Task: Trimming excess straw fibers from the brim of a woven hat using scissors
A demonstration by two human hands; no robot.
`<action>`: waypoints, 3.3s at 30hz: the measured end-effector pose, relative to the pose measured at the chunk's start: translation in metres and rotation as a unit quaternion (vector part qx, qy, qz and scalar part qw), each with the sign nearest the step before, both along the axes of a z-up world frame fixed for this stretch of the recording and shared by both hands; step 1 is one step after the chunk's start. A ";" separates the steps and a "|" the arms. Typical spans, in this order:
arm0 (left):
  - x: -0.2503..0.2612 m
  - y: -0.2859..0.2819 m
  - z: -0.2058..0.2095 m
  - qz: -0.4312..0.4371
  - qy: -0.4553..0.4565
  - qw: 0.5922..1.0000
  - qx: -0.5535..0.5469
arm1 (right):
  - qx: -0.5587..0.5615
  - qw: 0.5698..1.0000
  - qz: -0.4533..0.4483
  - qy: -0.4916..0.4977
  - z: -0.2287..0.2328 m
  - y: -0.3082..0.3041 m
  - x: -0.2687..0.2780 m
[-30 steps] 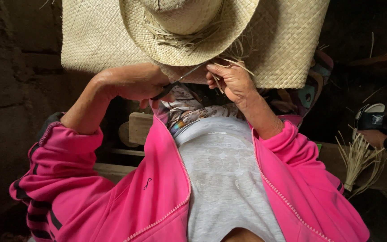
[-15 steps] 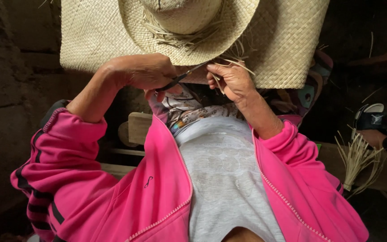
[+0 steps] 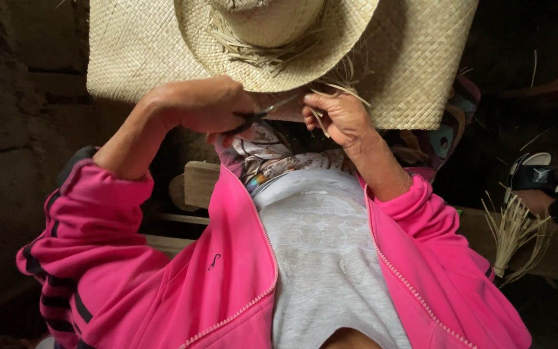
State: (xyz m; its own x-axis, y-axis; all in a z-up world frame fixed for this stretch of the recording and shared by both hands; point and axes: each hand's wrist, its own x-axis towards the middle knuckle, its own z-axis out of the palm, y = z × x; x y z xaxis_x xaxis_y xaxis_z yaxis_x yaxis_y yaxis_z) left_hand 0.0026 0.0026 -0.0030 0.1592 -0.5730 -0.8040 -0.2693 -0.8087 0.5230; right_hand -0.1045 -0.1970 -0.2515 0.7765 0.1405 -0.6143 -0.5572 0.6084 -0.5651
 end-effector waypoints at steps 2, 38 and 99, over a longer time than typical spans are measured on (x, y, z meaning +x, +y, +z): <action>-0.002 0.005 0.006 -0.020 -0.019 1.000 0.010 | -0.009 1.000 0.017 -0.005 0.035 0.000 -0.006; -0.021 0.006 -0.043 0.142 -0.427 0.831 -0.327 | -0.300 0.918 0.013 -0.259 0.118 -0.026 -0.022; -0.111 -0.002 -0.171 0.507 -0.368 0.577 -0.524 | -0.125 0.989 0.039 -0.068 0.069 0.040 0.004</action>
State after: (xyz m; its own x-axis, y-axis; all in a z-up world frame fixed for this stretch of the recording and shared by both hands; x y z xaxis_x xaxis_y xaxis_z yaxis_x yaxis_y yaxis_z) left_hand -0.1086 0.0005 -0.1742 0.9172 0.0055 0.3983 -0.3962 -0.0900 0.9137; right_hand -0.1009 -0.1567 -0.1823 0.8475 0.0588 -0.5275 -0.5045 0.3982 -0.7661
